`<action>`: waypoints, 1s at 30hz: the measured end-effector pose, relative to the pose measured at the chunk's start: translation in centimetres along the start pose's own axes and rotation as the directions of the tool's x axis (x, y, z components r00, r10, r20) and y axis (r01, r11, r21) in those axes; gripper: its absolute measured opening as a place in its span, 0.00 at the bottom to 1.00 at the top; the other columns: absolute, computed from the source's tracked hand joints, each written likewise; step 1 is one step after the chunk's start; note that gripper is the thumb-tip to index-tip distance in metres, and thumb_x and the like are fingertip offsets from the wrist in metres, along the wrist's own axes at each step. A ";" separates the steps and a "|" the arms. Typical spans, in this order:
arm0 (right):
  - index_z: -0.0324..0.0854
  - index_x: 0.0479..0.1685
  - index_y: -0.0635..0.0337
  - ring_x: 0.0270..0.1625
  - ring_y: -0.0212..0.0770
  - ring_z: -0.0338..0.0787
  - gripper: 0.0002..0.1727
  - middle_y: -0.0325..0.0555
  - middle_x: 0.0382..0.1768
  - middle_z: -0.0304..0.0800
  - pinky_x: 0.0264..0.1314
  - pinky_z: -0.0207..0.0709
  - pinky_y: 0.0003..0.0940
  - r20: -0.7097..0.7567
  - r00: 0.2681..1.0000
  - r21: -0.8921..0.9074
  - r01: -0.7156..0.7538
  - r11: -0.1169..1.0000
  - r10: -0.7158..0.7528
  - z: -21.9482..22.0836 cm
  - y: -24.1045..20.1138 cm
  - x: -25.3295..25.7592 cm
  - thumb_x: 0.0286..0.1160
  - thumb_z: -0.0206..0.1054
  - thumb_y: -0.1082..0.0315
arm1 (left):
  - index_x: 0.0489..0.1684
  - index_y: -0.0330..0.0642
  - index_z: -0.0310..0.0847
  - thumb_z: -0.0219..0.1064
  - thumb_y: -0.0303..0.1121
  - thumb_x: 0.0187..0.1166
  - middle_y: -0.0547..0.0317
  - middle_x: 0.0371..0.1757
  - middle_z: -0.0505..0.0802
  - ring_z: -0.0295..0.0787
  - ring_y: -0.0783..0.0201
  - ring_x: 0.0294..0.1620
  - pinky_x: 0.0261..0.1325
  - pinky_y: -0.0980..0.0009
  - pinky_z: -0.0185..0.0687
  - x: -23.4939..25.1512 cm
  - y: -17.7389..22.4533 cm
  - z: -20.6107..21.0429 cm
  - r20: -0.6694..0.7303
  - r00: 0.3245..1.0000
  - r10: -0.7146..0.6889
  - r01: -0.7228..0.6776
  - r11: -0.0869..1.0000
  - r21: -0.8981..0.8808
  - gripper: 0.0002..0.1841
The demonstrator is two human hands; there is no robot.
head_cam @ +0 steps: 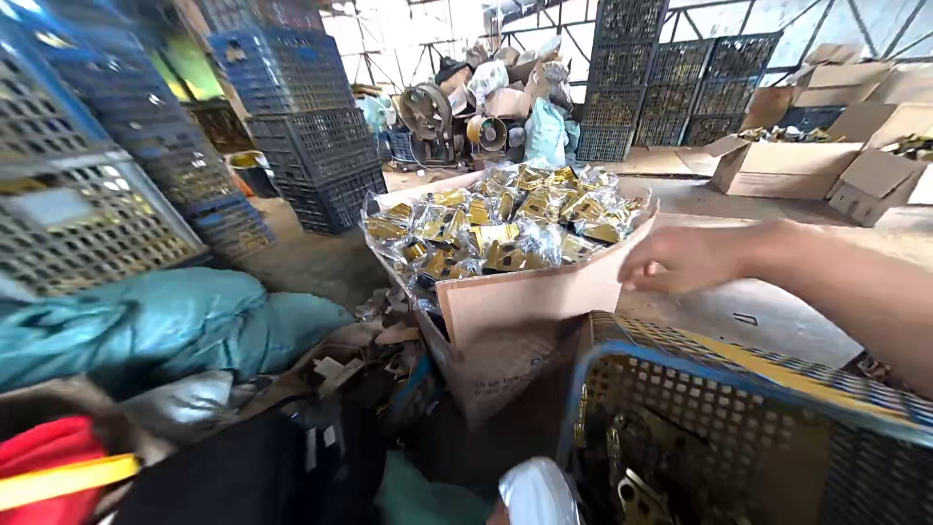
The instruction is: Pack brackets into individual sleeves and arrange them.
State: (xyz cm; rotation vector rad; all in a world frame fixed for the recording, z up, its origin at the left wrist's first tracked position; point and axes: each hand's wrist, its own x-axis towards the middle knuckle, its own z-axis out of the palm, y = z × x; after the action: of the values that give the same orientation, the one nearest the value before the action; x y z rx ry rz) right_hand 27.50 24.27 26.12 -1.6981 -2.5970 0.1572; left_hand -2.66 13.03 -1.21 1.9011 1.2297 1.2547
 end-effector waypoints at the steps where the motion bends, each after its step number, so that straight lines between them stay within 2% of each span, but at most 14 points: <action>1: 0.92 0.46 0.65 0.46 0.48 0.93 0.12 0.52 0.41 0.94 0.56 0.84 0.49 -0.114 0.987 -0.010 0.116 0.993 -0.117 0.9 -0.3 -3.4 0.82 0.65 0.67 | 0.46 0.07 0.78 0.81 0.28 0.53 0.28 0.42 0.92 0.94 0.54 0.47 0.60 0.64 0.87 -0.4 0.0 0.0 -0.032 0.999 0.003 -0.003 1.000 -0.008 0.29; 3: 0.92 0.42 0.62 0.41 0.37 0.92 0.15 0.47 0.37 0.94 0.49 0.87 0.34 -0.434 0.872 -0.048 0.229 0.972 -0.227 3.6 -2.3 -10.4 0.81 0.61 0.63 | 0.47 0.07 0.78 0.75 0.28 0.61 0.27 0.44 0.91 0.92 0.52 0.50 0.62 0.62 0.84 -1.6 1.7 -0.2 -0.081 0.996 0.024 -0.020 0.999 0.050 0.26; 5: 0.90 0.46 0.64 0.42 0.29 0.90 0.17 0.47 0.39 0.94 0.50 0.84 0.23 -0.650 0.752 0.085 0.213 0.973 -0.108 7.8 -5.6 -16.3 0.85 0.60 0.60 | 0.44 0.16 0.85 0.72 0.32 0.71 0.31 0.44 0.93 0.93 0.48 0.51 0.63 0.57 0.84 -2.7 5.3 -0.7 -0.039 0.997 0.068 -0.061 0.985 0.160 0.20; 6: 0.90 0.49 0.63 0.45 0.27 0.91 0.18 0.46 0.42 0.94 0.53 0.84 0.22 -0.666 0.746 0.188 0.197 0.962 -0.022 10.5 -7.5 -18.6 0.85 0.62 0.56 | 0.45 0.18 0.87 0.71 0.33 0.73 0.33 0.45 0.94 0.94 0.50 0.51 0.62 0.58 0.84 -3.4 8.2 -1.0 0.034 0.998 0.059 -0.064 0.986 0.154 0.19; 9: 0.88 0.60 0.69 0.63 0.43 0.90 0.25 0.57 0.59 0.92 0.68 0.82 0.38 -0.445 0.887 0.607 0.196 0.770 0.125 19.1 -12.9 -22.2 0.74 0.72 0.55 | 0.43 0.15 0.87 0.72 0.27 0.68 0.35 0.42 0.95 0.93 0.61 0.49 0.62 0.70 0.82 -6.7 13.1 -0.3 0.267 0.962 0.064 -0.057 0.998 -0.033 0.16; 11: 0.88 0.52 0.69 0.56 0.27 0.90 0.14 0.47 0.54 0.92 0.62 0.84 0.24 -0.376 0.882 0.844 0.200 0.497 0.283 23.3 -15.4 -23.8 0.74 0.72 0.68 | 0.45 0.15 0.85 0.73 0.25 0.67 0.39 0.43 0.95 0.92 0.70 0.51 0.63 0.77 0.82 -8.9 12.2 1.6 0.258 0.956 0.137 -0.077 0.970 -0.231 0.16; 12: 0.88 0.47 0.68 0.46 0.22 0.91 0.08 0.40 0.47 0.92 0.52 0.88 0.21 -0.354 0.843 0.903 0.196 0.383 0.405 24.2 -16.1 -24.4 0.75 0.69 0.74 | 0.46 0.15 0.84 0.75 0.24 0.66 0.41 0.43 0.95 0.92 0.74 0.51 0.63 0.79 0.83 -9.5 12.0 2.1 0.213 0.969 0.125 -0.061 0.958 -0.281 0.17; 15: 0.85 0.50 0.64 0.41 0.23 0.91 0.08 0.31 0.45 0.92 0.48 0.89 0.25 -0.200 0.846 0.979 0.156 0.128 0.494 25.1 -17.2 -26.8 0.78 0.64 0.77 | 0.48 0.14 0.81 0.80 0.23 0.59 0.45 0.44 0.95 0.91 0.78 0.51 0.62 0.81 0.83 -10.9 12.4 2.4 0.187 0.978 0.091 -0.026 0.945 -0.326 0.22; 17: 0.85 0.58 0.67 0.51 0.25 0.90 0.13 0.38 0.55 0.89 0.57 0.88 0.27 -0.224 0.877 0.973 0.178 0.144 0.426 26.5 -17.2 -27.8 0.78 0.68 0.71 | 0.47 0.15 0.82 0.81 0.22 0.55 0.48 0.43 0.96 0.91 0.79 0.50 0.61 0.81 0.85 -11.9 12.2 2.2 0.268 0.957 0.111 -0.010 0.936 -0.352 0.23; 19: 0.89 0.43 0.67 0.40 0.19 0.89 0.09 0.38 0.41 0.92 0.47 0.86 0.19 -0.323 0.787 0.925 0.147 0.349 0.525 27.6 -17.1 -27.5 0.78 0.67 0.70 | 0.46 0.17 0.82 0.81 0.21 0.53 0.52 0.42 0.96 0.91 0.82 0.49 0.59 0.82 0.85 -12.8 12.0 2.0 0.310 0.944 0.108 0.007 0.937 -0.348 0.22; 22: 0.86 0.27 0.68 0.25 0.17 0.78 0.16 0.40 0.22 0.85 0.33 0.73 0.12 -0.407 0.678 0.842 0.019 0.538 0.612 28.9 -18.2 -26.7 0.79 0.64 0.64 | 0.50 0.14 0.81 0.79 0.23 0.61 0.44 0.46 0.95 0.90 0.77 0.53 0.65 0.80 0.82 -13.8 12.0 2.6 0.296 0.939 0.176 -0.062 0.932 -0.356 0.22; 24: 0.83 0.25 0.63 0.21 0.14 0.74 0.17 0.30 0.17 0.78 0.27 0.70 0.12 -0.271 0.715 0.927 0.013 0.375 0.644 29.4 -19.5 -27.2 0.81 0.62 0.63 | 0.50 0.17 0.82 0.79 0.23 0.62 0.48 0.47 0.95 0.90 0.78 0.54 0.65 0.80 0.82 -13.8 11.4 2.5 0.353 0.914 0.201 -0.051 0.919 -0.391 0.21; 27: 0.84 0.45 0.57 0.30 0.22 0.90 0.07 0.26 0.30 0.92 0.37 0.87 0.22 0.010 0.907 0.995 0.031 -0.090 0.422 29.3 -20.1 -30.0 0.82 0.60 0.74 | 0.53 0.17 0.79 0.80 0.22 0.59 0.50 0.45 0.94 0.91 0.77 0.50 0.59 0.77 0.87 -12.4 9.0 1.8 0.301 0.953 0.000 0.083 0.961 -0.264 0.24; 30: 0.87 0.41 0.54 0.23 0.20 0.87 0.07 0.25 0.29 0.94 0.27 0.82 0.17 0.027 0.870 0.979 0.076 -0.187 0.493 30.2 -20.9 -31.4 0.77 0.65 0.76 | 0.60 0.10 0.73 0.80 0.24 0.62 0.37 0.51 0.92 0.91 0.69 0.53 0.63 0.74 0.84 -10.5 6.0 1.8 0.038 0.993 -0.109 0.111 0.992 -0.059 0.30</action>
State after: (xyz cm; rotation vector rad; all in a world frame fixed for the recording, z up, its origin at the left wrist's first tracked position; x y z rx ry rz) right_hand 18.51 -14.77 -0.91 -1.1084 -0.8774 1.3103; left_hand -0.17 1.07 -1.35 1.7797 1.2469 1.1831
